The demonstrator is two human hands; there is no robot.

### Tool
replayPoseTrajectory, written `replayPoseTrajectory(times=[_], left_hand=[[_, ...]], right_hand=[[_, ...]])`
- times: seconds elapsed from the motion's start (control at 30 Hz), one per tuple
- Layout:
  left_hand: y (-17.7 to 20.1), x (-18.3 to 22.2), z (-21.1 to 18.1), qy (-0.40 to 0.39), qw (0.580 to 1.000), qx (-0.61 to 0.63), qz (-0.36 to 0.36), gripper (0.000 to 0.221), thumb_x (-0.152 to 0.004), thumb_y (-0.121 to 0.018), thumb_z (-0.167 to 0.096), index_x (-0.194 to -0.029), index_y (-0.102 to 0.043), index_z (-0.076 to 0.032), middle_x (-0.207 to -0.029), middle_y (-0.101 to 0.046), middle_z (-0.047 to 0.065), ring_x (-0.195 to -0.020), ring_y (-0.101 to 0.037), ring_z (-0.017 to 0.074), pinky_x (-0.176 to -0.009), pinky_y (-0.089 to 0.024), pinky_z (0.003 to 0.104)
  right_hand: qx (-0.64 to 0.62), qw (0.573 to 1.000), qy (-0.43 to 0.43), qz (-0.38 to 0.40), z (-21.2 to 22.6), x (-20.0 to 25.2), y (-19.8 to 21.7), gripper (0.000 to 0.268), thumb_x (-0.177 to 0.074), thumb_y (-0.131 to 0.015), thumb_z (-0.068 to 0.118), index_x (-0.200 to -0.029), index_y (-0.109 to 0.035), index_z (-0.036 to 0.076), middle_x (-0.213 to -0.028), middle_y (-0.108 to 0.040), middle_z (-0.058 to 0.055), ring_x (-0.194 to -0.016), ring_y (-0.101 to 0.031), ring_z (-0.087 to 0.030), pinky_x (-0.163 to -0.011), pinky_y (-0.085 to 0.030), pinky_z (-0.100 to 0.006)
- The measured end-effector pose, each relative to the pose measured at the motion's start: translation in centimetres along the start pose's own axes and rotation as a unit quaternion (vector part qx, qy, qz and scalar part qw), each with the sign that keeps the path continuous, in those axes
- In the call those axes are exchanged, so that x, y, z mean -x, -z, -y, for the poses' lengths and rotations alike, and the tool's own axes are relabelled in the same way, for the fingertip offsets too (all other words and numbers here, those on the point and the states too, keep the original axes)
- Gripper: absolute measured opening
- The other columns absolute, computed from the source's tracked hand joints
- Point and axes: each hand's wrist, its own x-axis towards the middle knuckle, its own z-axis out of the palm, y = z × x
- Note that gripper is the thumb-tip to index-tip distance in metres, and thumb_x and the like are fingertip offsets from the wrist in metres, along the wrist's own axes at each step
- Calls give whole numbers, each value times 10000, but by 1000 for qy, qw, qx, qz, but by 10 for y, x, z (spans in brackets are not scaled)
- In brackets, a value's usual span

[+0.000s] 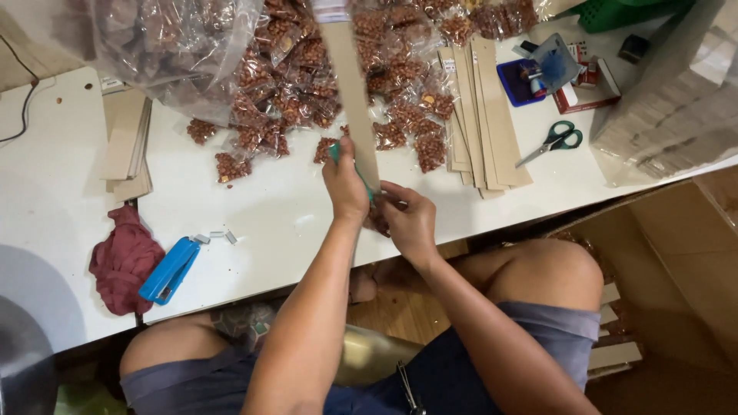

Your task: The person is stapling small plastic bags of peanuts onto cardboard strips to create retail display units.

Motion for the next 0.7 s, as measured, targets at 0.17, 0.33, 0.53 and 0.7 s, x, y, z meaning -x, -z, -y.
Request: replayPoseTrajectory(times=[0.17,0.33,0.53,0.7], left_hand=[[33,-43,-7,-36,920,-389,23,343,-876,-712,-377,-1008,-647,-67,-1021,-652,194,-1024,-656,399,-911,-531,512],[75,-97,21,1,822,-566,71,382,-785,-720,-293,-1088,-647,-71,-1026,-697,180,-1067,-695,427,-900,-568,529],[46,-38,-25,-167,913,-372,23,461,-712,-820,-184,-1132,-673,-63,-950,-746,256,-1001,-713,456,-838,-558,528],[62,-37,40,-505,708,-360,339,244,-792,-671,-103,-1036,-692,-99,-1063,-719,67,-1121,-680,277,-956,-551,413]], right_hand=[[16,999,-27,-27,10,-15,6,366,-884,-692,52,-1243,-705,-17,-976,-722,-208,-767,-739,-245,-539,-607,-380],[-9,994,-105,-18,4,-32,10,335,-922,-629,81,-1231,-705,-21,-1013,-714,-215,-814,-720,-279,-621,-610,-432],[-126,971,-204,-20,17,-36,18,455,-979,-606,292,-1189,-656,-108,-954,-678,-246,-801,-710,-367,-632,-531,-502],[-244,936,-248,55,34,-33,23,359,-1048,-467,311,-976,-585,-21,-737,-491,-25,-585,-540,-179,-514,-368,-258]])
